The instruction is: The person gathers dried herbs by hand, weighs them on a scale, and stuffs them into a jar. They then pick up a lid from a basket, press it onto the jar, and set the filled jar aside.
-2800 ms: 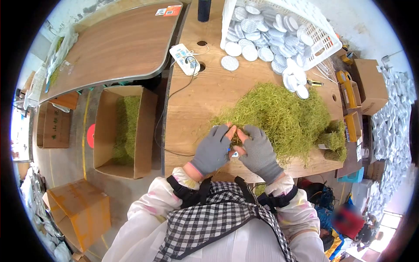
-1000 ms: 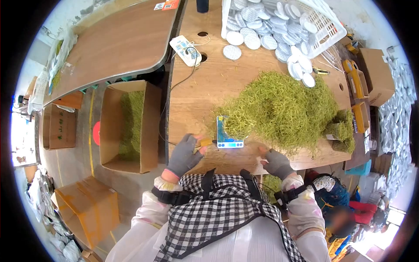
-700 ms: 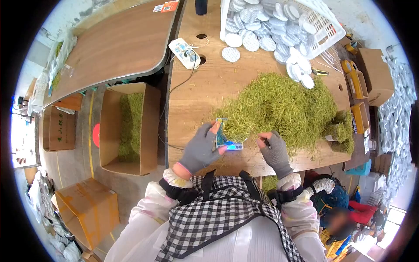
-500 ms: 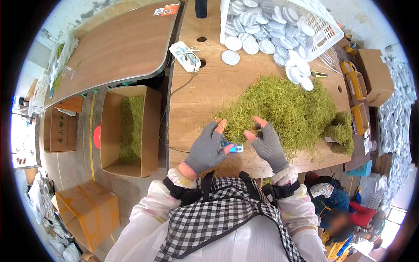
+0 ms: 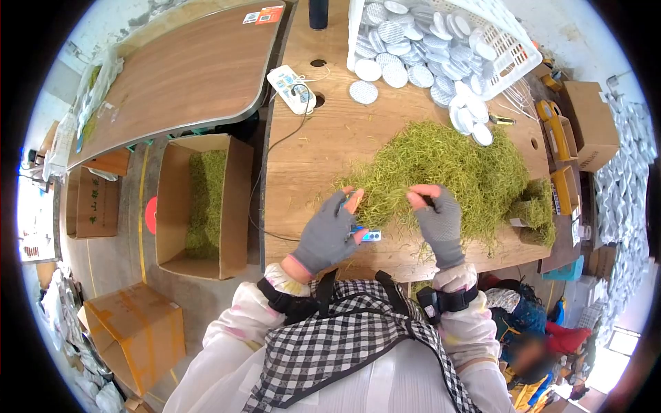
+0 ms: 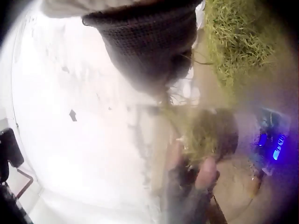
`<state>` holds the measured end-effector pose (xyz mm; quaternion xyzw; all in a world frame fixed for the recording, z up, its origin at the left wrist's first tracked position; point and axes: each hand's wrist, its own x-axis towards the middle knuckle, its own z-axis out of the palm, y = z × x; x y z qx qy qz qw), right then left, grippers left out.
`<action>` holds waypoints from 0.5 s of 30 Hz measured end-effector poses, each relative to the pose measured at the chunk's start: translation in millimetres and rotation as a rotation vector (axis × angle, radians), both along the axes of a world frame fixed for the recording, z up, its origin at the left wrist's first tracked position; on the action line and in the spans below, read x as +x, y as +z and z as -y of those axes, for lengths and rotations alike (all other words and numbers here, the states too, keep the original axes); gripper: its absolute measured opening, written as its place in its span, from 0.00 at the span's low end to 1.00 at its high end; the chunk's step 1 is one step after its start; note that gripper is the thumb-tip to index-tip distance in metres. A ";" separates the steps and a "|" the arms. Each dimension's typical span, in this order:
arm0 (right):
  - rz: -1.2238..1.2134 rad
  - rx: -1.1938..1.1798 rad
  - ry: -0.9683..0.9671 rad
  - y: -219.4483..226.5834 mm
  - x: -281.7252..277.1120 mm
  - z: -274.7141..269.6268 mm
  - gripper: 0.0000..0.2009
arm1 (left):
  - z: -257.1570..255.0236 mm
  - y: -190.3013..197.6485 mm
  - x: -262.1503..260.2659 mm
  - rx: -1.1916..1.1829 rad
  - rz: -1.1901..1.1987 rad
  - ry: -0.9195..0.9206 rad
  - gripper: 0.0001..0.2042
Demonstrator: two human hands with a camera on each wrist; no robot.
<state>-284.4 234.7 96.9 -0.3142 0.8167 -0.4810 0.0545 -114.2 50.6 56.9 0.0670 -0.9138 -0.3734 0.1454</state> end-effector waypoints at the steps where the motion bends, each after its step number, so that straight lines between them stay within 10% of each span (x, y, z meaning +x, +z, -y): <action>1: 0.008 0.003 -0.023 -0.9 -6.0 -6.2 0.08 | 0.7 -1.0 1.5 0.001 0.001 -0.001 0.39; 15: 0.031 0.344 0.061 -46.5 0.7 -54.3 0.32 | 22.2 -28.6 37.7 -0.078 -0.002 0.048 0.46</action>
